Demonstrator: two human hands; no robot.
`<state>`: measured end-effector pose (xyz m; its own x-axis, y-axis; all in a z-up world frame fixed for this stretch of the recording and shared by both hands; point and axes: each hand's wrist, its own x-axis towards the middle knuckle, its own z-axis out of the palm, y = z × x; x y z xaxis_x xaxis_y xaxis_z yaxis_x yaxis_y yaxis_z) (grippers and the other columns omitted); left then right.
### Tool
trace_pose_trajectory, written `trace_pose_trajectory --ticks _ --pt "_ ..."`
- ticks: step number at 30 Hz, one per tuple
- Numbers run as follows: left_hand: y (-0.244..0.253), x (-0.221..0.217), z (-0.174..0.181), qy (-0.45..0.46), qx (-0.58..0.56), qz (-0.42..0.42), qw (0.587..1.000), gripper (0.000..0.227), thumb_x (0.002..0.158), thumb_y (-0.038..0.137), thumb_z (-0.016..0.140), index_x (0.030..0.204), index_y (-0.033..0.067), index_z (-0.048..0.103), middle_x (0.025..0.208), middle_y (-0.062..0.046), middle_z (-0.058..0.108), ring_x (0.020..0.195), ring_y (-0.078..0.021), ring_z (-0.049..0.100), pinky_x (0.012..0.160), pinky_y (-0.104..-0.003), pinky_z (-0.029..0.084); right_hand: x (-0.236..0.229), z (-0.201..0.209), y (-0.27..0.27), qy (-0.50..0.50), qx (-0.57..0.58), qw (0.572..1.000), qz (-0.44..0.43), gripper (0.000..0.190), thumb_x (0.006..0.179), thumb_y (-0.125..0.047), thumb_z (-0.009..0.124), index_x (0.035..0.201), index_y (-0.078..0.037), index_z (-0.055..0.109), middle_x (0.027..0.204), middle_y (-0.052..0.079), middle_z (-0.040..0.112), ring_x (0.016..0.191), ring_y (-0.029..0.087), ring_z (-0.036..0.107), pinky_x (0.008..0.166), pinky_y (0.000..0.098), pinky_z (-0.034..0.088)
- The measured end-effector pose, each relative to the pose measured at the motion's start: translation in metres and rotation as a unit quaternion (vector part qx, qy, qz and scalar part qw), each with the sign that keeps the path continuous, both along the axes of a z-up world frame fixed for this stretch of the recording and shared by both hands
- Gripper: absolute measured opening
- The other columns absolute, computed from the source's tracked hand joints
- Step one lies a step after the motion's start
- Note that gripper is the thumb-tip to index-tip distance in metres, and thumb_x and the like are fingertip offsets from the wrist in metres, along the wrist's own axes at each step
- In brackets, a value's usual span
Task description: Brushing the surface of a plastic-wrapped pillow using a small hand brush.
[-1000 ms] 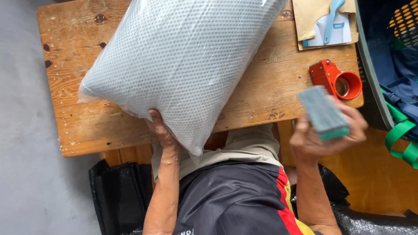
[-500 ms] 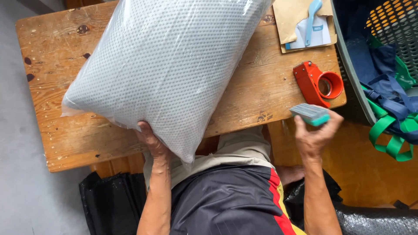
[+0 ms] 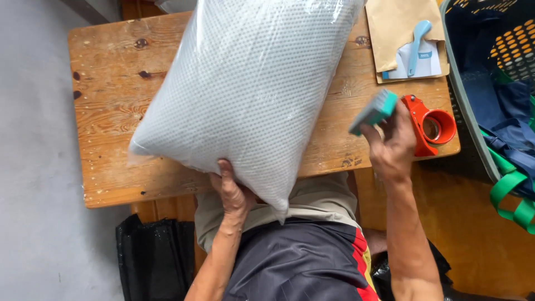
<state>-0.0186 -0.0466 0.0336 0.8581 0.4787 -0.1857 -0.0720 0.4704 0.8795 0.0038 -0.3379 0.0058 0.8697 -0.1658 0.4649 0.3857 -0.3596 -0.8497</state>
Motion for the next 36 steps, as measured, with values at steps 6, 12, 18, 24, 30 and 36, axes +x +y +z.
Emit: trace_pose_trajectory --ticks 6,12,18,24,30,36 --pt "0.006 -0.001 -0.009 -0.002 -0.036 0.014 0.999 0.056 0.096 0.038 0.069 0.14 0.0118 0.046 0.122 -0.008 0.057 0.109 -0.0211 0.061 0.101 -0.047 0.053 0.162 -0.01 0.02 -0.007 -0.022 0.998 0.055 0.059 0.106 0.005 0.06 0.158 -0.007 0.036 0.132 0.025 0.044 0.121 0.055 0.056 0.098 0.0681 0.052" --pt "0.009 -0.004 0.006 0.031 -0.029 -0.02 0.999 0.064 0.095 0.046 0.065 0.145 0.0139 0.042 0.128 -0.005 0.055 0.112 -0.0185 0.059 0.104 -0.043 0.051 0.034 0.026 0.11 -0.144 -0.154 0.971 0.113 0.043 0.105 -0.015 0.047 0.142 0.001 0.06 0.122 0.023 0.057 0.114 0.041 0.058 0.103 0.048 0.047" --pt "0.02 -0.007 -0.059 0.053 0.037 -0.013 0.998 0.072 0.091 0.04 0.074 0.148 0.0112 0.039 0.136 -0.009 0.05 0.118 -0.0197 0.051 0.113 -0.048 0.043 -0.064 0.05 0.143 -0.169 -0.276 0.885 0.334 0.043 0.11 -0.023 0.03 0.133 -0.013 0.065 0.117 0.014 0.06 0.1 0.029 0.062 0.093 0.0416 0.04" --pt "0.024 -0.012 -0.07 -0.032 0.141 -0.03 0.989 0.101 0.085 0.061 0.075 0.156 0.0078 0.027 0.151 -0.016 0.039 0.139 -0.0243 0.041 0.123 -0.051 0.025 0.068 0.073 0.113 -0.236 -0.271 0.933 0.037 0.038 0.103 -0.011 0.065 0.139 0.002 0.065 0.122 0.024 0.059 0.108 0.04 0.061 0.096 0.0496 0.05" --pt "0.029 -0.017 -0.129 -0.088 0.16 -0.047 0.982 0.113 0.057 0.039 0.102 0.144 0.0005 0.042 0.138 -0.014 0.052 0.13 -0.0224 0.045 0.122 -0.049 0.027 0.039 0.061 0.186 -0.202 -0.341 0.916 0.068 0.037 0.099 -0.01 0.063 0.136 -0.007 0.069 0.115 0.023 0.061 0.105 0.041 0.064 0.094 0.0476 0.051" --pt "0.02 -0.021 -0.093 -0.083 0.119 -0.051 0.988 0.11 0.055 0.029 0.102 0.143 0.0005 0.043 0.135 -0.015 0.053 0.128 -0.0225 0.045 0.119 -0.05 0.027 -0.008 0.068 0.23 -0.227 -0.37 0.826 0.358 0.028 0.101 -0.014 0.05 0.125 -0.005 0.064 0.109 0.02 0.059 0.088 0.035 0.06 0.075 0.0428 0.044"
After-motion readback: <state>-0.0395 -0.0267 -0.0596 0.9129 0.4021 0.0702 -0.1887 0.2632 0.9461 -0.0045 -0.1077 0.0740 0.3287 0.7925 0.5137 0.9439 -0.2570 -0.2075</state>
